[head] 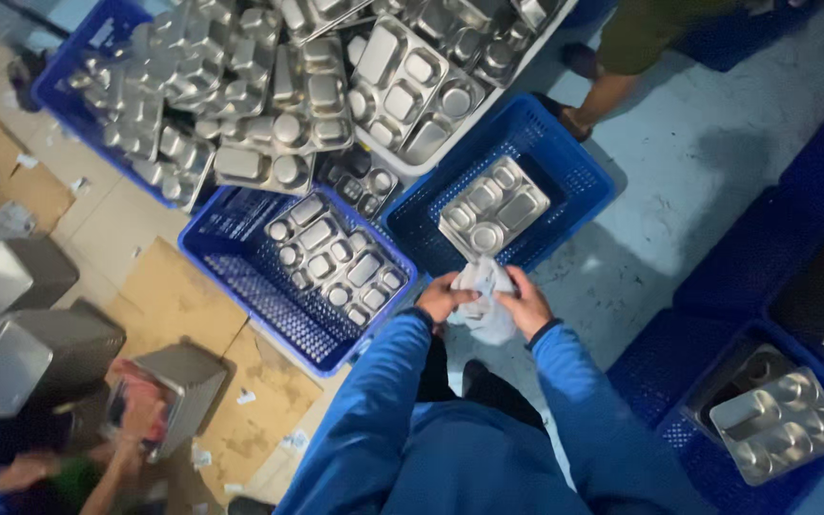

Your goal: The person wipes stainless steel compartmentalized trays with a white cloth. They pick up trays from a blue basket, wipe the surfaces, and place them into another basket. Other workers are visible in the background performing similar tasks.

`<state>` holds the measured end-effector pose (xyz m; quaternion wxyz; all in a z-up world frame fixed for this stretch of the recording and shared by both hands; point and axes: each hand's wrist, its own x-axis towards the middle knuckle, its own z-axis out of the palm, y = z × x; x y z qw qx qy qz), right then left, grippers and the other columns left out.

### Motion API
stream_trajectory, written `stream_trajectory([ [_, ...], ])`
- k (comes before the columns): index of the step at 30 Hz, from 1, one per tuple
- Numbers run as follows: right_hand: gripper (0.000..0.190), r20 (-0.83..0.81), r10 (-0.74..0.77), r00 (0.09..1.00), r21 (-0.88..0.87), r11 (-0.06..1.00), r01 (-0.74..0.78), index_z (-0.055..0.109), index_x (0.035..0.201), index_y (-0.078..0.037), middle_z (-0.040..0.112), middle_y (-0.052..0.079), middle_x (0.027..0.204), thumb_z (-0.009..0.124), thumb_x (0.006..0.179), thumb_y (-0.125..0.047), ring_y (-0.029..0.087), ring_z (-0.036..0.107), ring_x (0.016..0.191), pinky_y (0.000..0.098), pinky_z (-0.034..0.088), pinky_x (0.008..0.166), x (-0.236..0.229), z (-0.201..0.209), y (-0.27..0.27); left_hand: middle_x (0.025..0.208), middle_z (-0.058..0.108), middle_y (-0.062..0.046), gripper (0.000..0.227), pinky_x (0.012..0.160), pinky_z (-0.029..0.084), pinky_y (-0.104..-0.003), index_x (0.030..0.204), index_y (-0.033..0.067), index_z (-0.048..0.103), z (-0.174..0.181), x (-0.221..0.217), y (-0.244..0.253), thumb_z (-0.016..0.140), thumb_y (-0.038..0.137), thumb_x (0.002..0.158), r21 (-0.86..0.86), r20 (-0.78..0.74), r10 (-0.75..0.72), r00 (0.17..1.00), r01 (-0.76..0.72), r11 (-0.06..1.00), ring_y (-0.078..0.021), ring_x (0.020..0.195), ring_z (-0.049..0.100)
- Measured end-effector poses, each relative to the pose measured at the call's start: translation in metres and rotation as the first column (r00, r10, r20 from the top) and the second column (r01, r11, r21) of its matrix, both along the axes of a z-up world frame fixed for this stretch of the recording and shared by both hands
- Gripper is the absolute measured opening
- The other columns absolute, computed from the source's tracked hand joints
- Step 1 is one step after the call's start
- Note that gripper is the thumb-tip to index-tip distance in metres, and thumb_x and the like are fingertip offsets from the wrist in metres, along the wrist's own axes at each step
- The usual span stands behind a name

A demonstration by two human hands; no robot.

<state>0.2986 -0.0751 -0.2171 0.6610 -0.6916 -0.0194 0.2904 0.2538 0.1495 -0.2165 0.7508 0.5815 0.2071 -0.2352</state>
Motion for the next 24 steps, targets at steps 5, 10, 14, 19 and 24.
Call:
stream_trajectory([
  [5,0.034,0.255,-0.172,0.951,-0.300,0.921,0.247,0.064,0.122,-0.001,0.072,0.009,0.108,0.070,0.092,-0.017,0.018,0.068,0.098,0.0318,0.053,0.088,-0.017,-0.013,-0.021,0.099,0.074,-0.006,0.042,0.084,0.052,-0.031,0.111,0.0013,0.072,0.017,-0.039,-0.033,0.083,0.019,0.074,0.037,0.181,0.089,0.979,-0.098,0.995,-0.0159,0.090,0.068],
  [10,0.037,0.008,-0.282,0.960,-0.201,0.940,0.277,0.065,0.100,0.004,0.067,0.009,0.088,0.067,0.103,-0.033,0.017,0.064,0.077,0.0323,0.053,0.072,-0.081,-0.015,-0.034,0.094,0.073,-0.007,0.043,0.078,0.053,-0.031,0.112,0.0018,0.069,0.021,-0.092,-0.056,0.082,0.026,0.078,0.076,0.206,0.253,0.945,-0.273,0.959,-0.0169,0.084,0.067],
  [14,0.032,-0.189,-0.164,0.968,0.050,0.983,0.176,0.065,0.100,-0.005,0.065,0.003,0.080,0.061,0.101,-0.036,0.013,0.061,0.069,0.0283,0.051,0.065,-0.139,-0.006,-0.022,0.102,0.074,-0.006,0.049,0.083,0.053,-0.031,0.116,0.0022,0.068,0.017,-0.126,-0.057,0.074,0.043,0.089,0.167,0.232,0.412,0.881,-0.454,0.875,-0.0139,0.092,0.067],
  [19,0.024,0.440,-0.035,0.897,-0.299,0.937,0.183,0.056,0.094,-0.005,0.059,0.004,0.079,0.071,0.090,-0.023,0.013,0.057,0.069,0.0291,0.049,0.063,-0.161,-0.019,0.010,0.107,0.075,-0.007,0.053,0.086,0.053,-0.031,0.122,0.0031,0.068,0.001,-0.172,-0.031,0.068,0.048,0.092,-0.005,0.047,0.615,0.787,-0.616,0.788,-0.0157,0.094,0.068],
  [24,0.032,-0.176,-0.364,0.915,-0.199,0.923,0.329,0.054,0.088,-0.004,0.051,0.009,0.073,0.066,0.106,-0.027,0.021,0.045,0.064,0.0372,0.037,0.056,-0.176,-0.034,0.072,0.102,0.078,-0.017,0.049,0.084,0.055,-0.035,0.115,-0.0024,0.073,-0.010,-0.219,0.012,0.074,0.039,0.090,0.355,0.107,0.660,0.743,-0.649,0.673,-0.0209,0.091,0.070],
])
